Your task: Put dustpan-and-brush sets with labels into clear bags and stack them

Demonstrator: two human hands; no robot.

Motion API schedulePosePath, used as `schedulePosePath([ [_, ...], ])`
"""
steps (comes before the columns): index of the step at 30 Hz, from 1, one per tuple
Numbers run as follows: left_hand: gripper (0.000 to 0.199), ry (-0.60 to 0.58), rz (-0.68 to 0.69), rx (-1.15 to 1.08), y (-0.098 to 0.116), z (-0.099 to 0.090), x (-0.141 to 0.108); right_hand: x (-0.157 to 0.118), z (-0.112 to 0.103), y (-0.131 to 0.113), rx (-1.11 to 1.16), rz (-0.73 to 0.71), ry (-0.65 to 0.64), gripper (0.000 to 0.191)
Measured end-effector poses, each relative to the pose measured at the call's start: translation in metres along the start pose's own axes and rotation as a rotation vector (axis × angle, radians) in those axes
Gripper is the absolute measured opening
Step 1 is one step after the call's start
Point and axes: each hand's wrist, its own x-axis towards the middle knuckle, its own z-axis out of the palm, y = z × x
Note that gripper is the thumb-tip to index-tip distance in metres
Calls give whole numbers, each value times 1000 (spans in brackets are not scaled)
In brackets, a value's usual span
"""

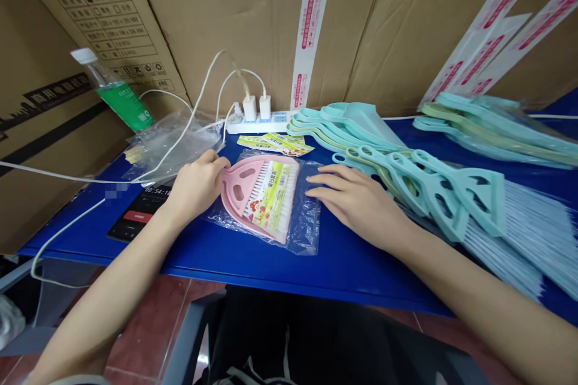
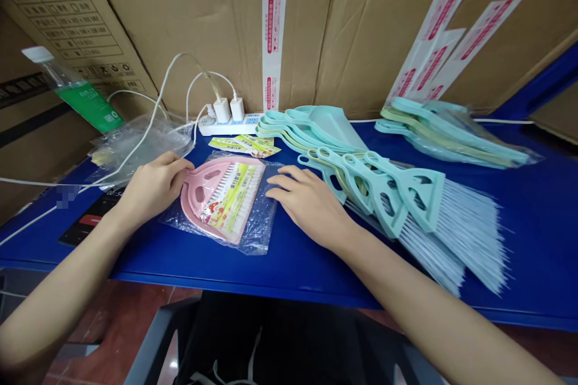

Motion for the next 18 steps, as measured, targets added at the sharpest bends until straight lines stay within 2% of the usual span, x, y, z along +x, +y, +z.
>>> schedulePosePath([
  [8,39,-22,69,-89,-1,1,-2,2,-9,-7,60,-26,5,29],
  [14,42,-13,190,-226,-1,6,-2,0,-18,-19,213,-62,-49,25],
  [18,41,-27,291,-394,0,9,-3,-4,-18,-28,341,-128,-87,24],
])
